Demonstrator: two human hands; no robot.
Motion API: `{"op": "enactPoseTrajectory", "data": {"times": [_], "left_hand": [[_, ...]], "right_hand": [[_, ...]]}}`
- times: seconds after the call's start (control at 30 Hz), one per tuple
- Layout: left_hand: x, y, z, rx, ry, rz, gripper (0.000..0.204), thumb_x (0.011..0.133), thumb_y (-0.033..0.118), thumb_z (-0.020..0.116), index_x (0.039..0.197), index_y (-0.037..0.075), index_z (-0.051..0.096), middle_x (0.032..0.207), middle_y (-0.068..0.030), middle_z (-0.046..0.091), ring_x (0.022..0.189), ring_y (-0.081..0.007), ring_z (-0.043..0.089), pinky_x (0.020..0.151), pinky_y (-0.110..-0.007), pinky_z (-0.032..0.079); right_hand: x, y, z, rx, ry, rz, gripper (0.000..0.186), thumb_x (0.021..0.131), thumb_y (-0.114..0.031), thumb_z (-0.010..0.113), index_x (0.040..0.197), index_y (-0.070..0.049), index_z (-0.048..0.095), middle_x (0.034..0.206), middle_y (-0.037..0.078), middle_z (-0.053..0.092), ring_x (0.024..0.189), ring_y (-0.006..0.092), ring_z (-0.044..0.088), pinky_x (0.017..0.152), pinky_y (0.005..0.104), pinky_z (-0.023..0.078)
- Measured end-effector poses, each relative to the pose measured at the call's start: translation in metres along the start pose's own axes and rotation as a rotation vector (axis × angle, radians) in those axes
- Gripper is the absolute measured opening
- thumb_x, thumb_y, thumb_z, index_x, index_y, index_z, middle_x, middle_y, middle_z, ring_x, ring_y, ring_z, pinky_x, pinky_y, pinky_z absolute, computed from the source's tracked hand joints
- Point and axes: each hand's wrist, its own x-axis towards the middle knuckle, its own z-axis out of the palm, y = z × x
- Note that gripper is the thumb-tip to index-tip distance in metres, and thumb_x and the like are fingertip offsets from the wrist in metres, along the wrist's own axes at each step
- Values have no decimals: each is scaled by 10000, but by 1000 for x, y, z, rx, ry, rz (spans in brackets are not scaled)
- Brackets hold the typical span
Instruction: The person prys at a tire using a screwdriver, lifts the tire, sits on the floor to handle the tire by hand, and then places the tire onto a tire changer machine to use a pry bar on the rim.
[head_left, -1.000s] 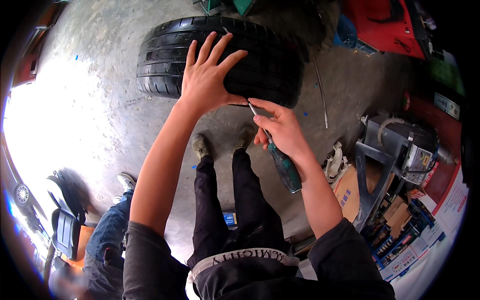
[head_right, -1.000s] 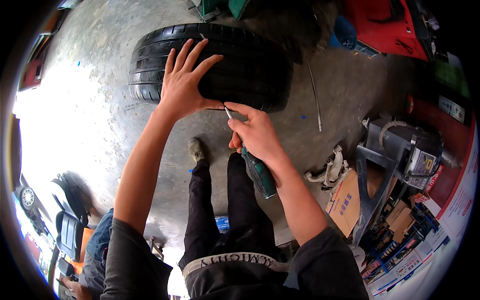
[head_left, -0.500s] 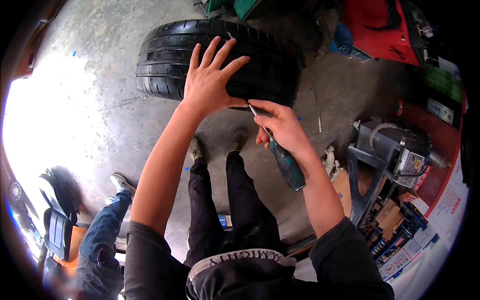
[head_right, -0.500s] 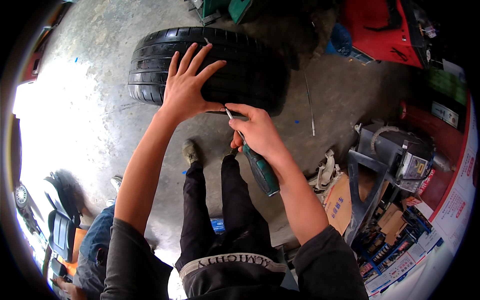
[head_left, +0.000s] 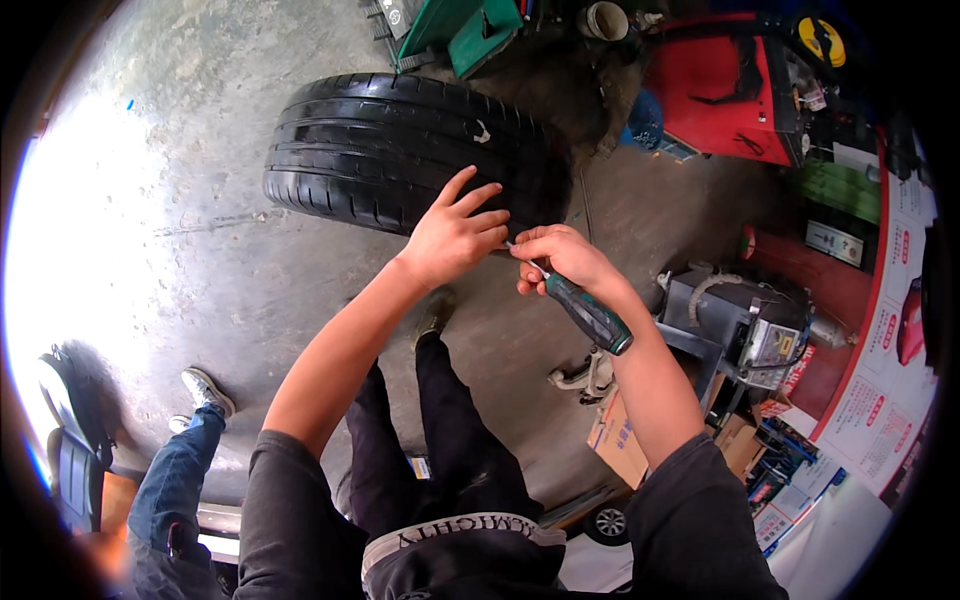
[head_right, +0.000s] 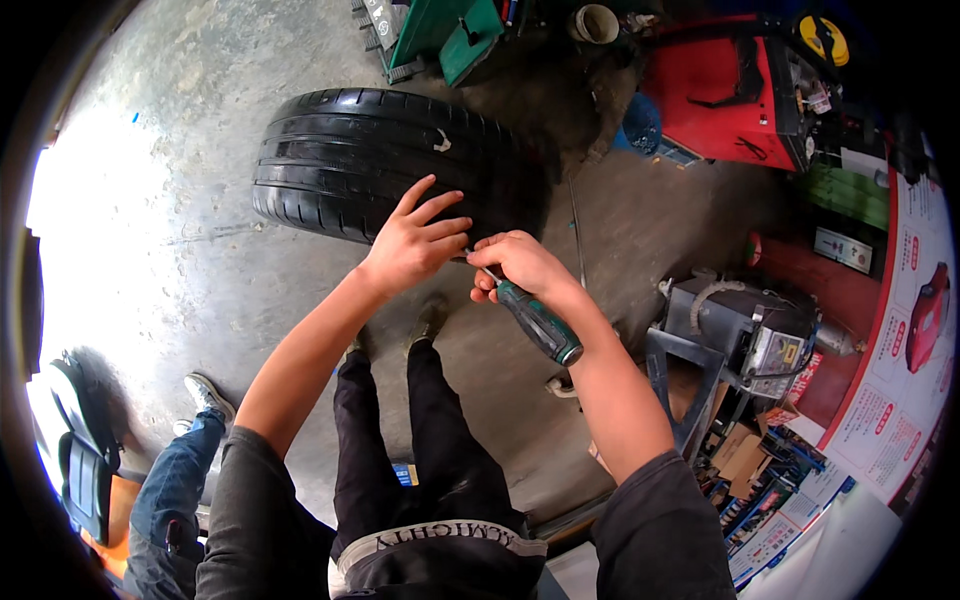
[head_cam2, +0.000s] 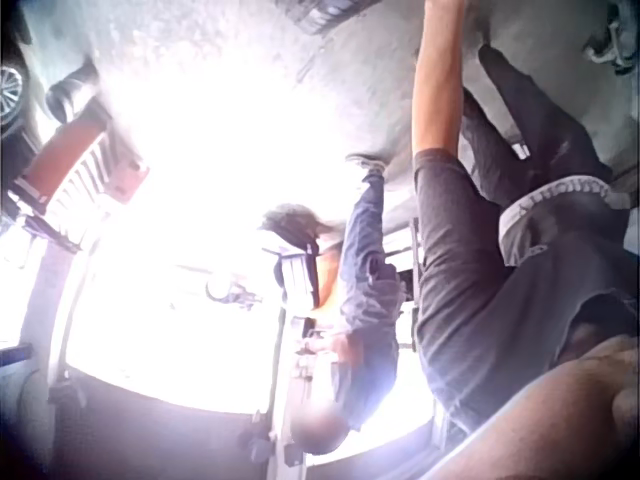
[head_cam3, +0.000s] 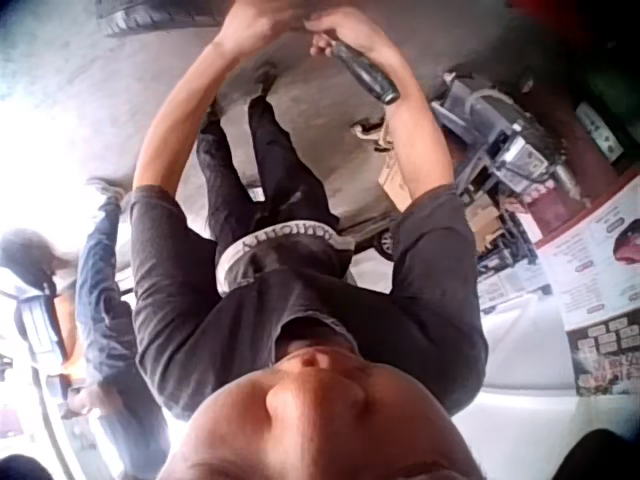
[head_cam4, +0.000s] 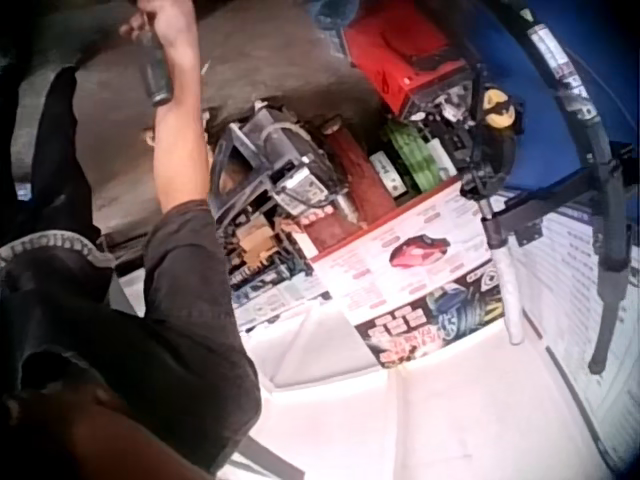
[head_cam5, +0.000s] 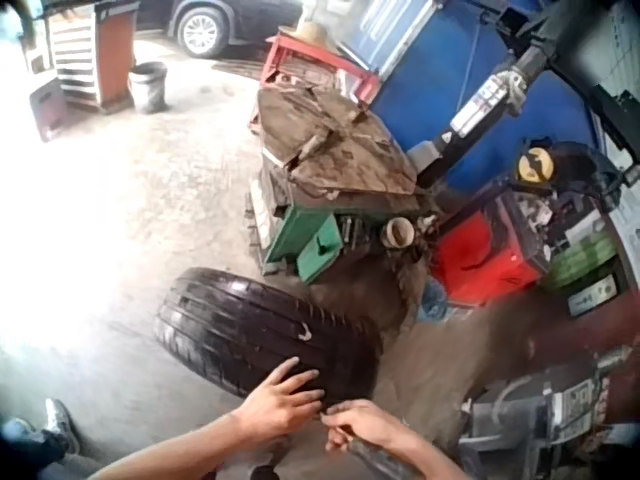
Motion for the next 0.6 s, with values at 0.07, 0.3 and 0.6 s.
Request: {"op": "enactPoseTrajectory", "data": {"times": [0.07, 0.3, 0.6], "left_hand": [[0, 0, 5, 24, 34, 9, 193, 731, 216, 752, 899, 126, 723, 1080, 9, 727, 1261, -265, 594, 1175, -582, 344], [-2, 8, 13, 12, 131, -14, 168, 784, 257, 727, 888, 128, 702, 1005, 22, 696, 1229, -247, 598, 1173, -560, 351], [-5, -3, 5, -19, 87, -12, 200, 736, 250, 770, 885, 131, 708, 1061, 26, 732, 1256, -252, 603, 1159, -562, 367]], "right_hand": [[-7, -7, -2, -36, 28, 25, 266, 952, -144, 631, 1120, 61, 606, 725, 110, 658, 649, 227, 705, 521, 281, 507], [-114, -26, 2, -218, 69, -148, 518, 903, -161, 713, 1366, -9, 536, 1284, 157, 591, 871, 255, 724, 672, 328, 593], [-143, 1, 48, -1318, 344, -714, 362, 904, -83, 664, 1250, 7, 605, 1146, 187, 627, 926, 376, 690, 757, 391, 587]]}}
